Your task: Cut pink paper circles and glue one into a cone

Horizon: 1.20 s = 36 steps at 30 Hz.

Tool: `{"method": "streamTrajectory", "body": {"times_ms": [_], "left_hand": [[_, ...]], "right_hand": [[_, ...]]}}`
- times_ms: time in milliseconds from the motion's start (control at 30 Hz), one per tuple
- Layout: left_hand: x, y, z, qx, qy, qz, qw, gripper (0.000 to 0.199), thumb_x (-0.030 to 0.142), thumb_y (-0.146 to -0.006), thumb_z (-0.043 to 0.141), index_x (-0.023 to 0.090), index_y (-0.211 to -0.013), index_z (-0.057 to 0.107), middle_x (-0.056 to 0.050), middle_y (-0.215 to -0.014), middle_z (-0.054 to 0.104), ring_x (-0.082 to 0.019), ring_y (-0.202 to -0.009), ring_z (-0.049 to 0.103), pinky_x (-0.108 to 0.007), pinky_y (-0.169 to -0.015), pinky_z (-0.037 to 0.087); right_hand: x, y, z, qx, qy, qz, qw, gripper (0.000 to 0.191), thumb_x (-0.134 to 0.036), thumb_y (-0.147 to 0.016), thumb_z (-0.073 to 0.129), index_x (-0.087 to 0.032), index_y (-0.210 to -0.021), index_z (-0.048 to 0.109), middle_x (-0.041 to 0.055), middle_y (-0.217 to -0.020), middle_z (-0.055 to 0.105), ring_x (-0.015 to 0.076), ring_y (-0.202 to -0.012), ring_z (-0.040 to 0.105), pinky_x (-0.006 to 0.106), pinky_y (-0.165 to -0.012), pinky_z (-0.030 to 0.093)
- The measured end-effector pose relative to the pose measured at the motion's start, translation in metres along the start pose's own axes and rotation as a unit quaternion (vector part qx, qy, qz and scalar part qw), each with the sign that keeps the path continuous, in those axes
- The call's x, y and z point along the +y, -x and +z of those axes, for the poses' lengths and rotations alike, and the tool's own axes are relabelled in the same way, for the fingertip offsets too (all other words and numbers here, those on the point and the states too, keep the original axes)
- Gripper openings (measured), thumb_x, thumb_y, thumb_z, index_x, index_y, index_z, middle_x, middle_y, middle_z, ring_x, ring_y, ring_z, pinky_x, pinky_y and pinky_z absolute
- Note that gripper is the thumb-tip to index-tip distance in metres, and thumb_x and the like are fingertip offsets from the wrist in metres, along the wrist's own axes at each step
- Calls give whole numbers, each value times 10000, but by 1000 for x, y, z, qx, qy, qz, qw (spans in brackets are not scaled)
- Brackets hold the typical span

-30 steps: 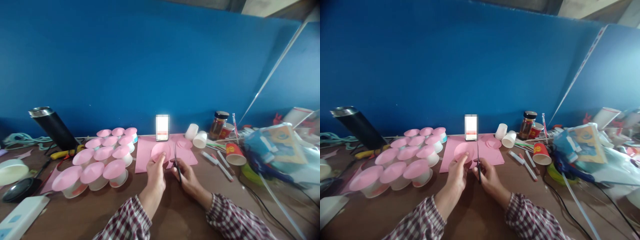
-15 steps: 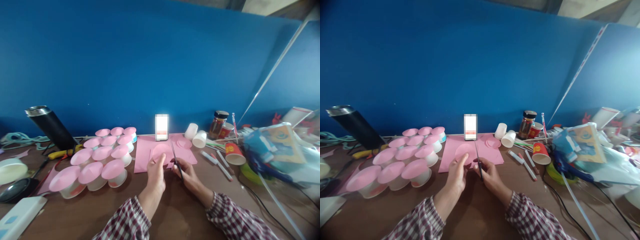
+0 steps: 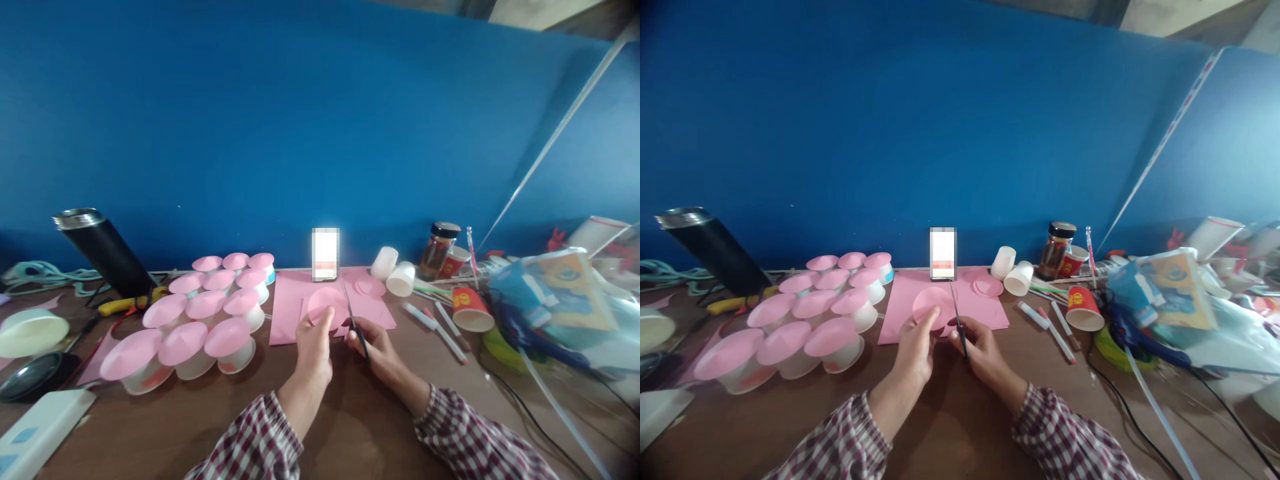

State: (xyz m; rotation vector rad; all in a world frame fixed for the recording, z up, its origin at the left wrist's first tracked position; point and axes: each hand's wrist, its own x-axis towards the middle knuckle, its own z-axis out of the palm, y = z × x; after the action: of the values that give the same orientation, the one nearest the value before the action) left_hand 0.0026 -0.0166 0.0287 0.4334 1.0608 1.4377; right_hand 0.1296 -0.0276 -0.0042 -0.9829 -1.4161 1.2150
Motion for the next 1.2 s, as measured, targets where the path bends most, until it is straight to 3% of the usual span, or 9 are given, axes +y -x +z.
{"method": "streamTrajectory", "body": {"times_ms": [333,600,767,1200], "left_hand": [[-1,-2,-1,10,-15,23,1000,345,368,-569,788,138,-730,588,7,-594,592,-122,-539,556,-248,-522,430],[0,-1,0,2,-4,22,1000,342,358,-562,793,129,-732,604,3,-601,606,-120,-549,559,-248,-539,435],[0,-1,0,-4,8,10,1000,365,375,-548,799,138,-745,604,8,-599,604,-124,-543,559,-258,-545,443],[-1,-3,-2,-4,-17,15,1000,332,354,-596,773,129,-764,596,-13,-643,616,-135,-583,576,-268,-559,446]], "right_hand": [[0,0,0,-12,-3,1,1000,355,-443,-805,651,-168,-1028,624,-18,-681,526,112,-597,451,221,-542,366],[-5,-1,0,0,13,-2,1000,342,-467,-789,656,-154,-924,630,-17,-645,526,113,-580,449,221,-526,354],[-5,-1,0,-2,15,6,1000,400,-487,-791,648,-152,-1009,635,-19,-635,531,110,-563,454,218,-509,363],[-3,0,0,-5,17,7,1000,382,-462,-796,651,-150,-1016,637,-19,-637,530,111,-572,460,223,-521,357]]}}
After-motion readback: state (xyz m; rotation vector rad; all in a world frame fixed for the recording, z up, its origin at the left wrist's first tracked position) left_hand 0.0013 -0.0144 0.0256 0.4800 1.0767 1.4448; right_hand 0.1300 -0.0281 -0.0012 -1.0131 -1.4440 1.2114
